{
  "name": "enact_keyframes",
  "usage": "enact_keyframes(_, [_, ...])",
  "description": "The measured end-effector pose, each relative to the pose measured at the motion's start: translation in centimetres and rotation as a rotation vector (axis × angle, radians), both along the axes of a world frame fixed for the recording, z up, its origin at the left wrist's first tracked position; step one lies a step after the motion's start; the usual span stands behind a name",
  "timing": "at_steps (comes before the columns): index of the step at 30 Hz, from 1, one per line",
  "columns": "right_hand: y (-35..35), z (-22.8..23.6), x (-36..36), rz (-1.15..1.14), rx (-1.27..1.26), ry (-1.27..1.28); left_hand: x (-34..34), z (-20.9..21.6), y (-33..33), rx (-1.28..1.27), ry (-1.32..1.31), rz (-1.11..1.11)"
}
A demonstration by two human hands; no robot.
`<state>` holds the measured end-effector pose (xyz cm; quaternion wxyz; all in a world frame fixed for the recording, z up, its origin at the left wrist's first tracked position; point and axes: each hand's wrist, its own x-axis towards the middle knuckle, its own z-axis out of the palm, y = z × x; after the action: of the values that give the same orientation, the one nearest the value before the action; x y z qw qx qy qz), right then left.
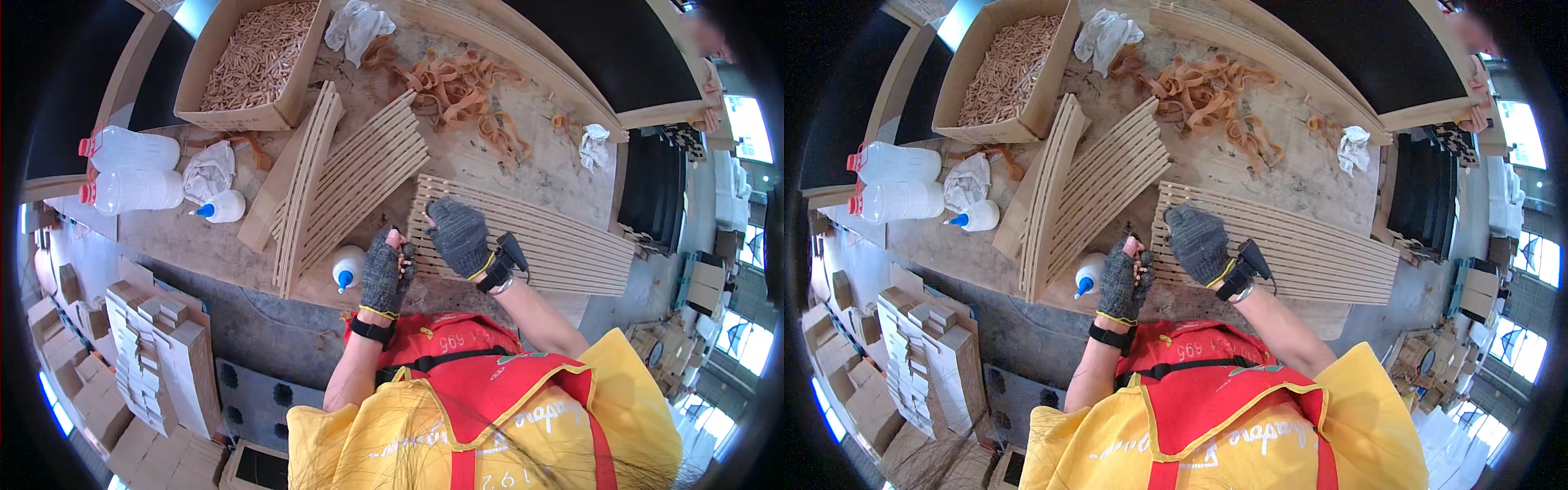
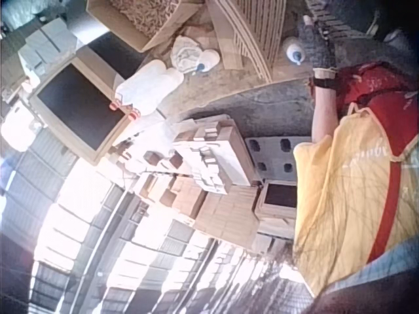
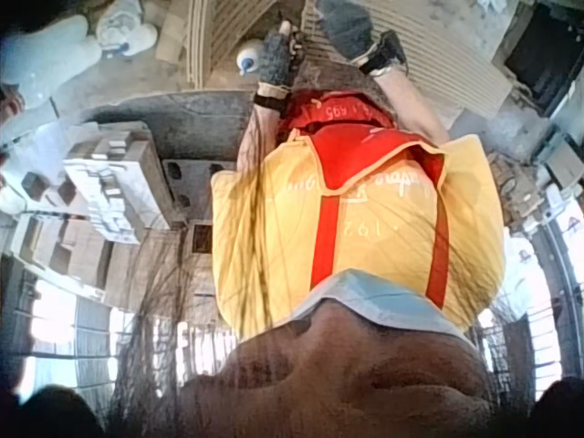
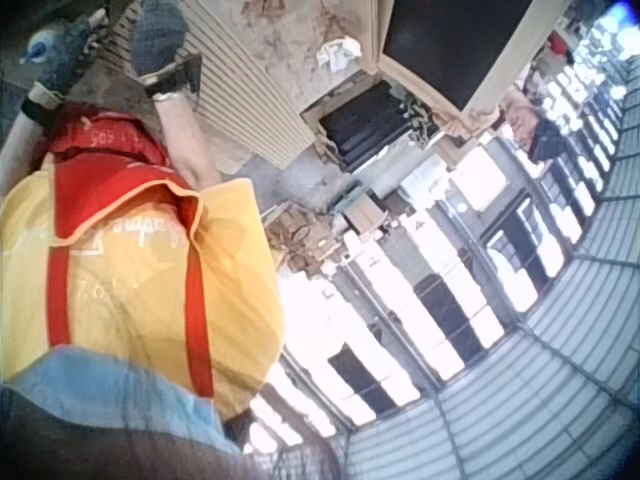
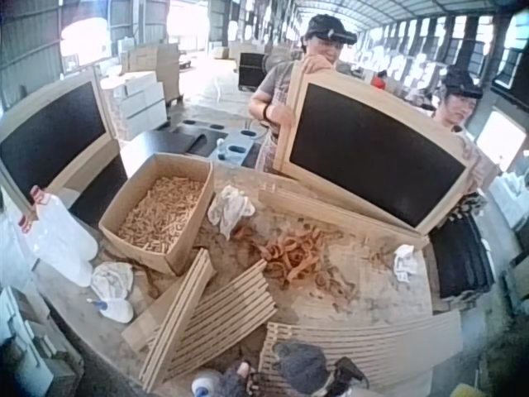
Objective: The recorder is applying wood glue to horizontal slats on a furniture panel and then cleaning the panel.
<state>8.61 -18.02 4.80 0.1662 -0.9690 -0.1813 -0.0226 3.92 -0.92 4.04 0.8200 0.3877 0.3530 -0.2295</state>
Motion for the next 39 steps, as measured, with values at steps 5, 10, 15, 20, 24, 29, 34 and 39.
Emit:
enact_keyframes(5, [0.2, -0.7, 0.3, 0.034, 0.056, -0.005, 0.0, -0.1, -0.2, -0.043, -0.028, 0.029])
enact_keyframes(10, [0.6, 0.7, 0.4, -0.017, 0.077, 0.073, 0.2, 0.2, 0.1, -0.041, -0.018, -0.006])
enact_keyframes(15, [1.3, 3.7, -1.8, -0.005, 0.429, 0.126, -0.3, -1.0, -0.1, -0.067, -0.029, -0.005])
enact_keyframes(20, [2.4, 3.9, -2.5, -0.032, 0.345, 0.149, -0.9, -1.8, -0.8, -0.006, -0.163, -0.117])
enact_keyframes(24, [1.8, 3.6, -2.6, 0.019, 0.274, 0.187, -1.1, -0.9, -1.2, 0.025, -0.107, -0.173])
enact_keyframes(29, [1.4, 3.2, -3.1, 0.027, 0.310, 0.165, -1.1, -0.1, -1.8, -0.116, -0.097, -0.098])
enact_keyframes(34, [-0.9, 2.1, -3.5, -0.259, 0.577, 0.254, -0.7, -0.1, -1.3, -0.031, -0.115, -0.167])
enact_keyframes(39, [-3.2, 0.4, -2.2, -0.275, 0.343, 0.049, -1.0, -2.4, -0.7, 0.123, -0.153, -0.181])
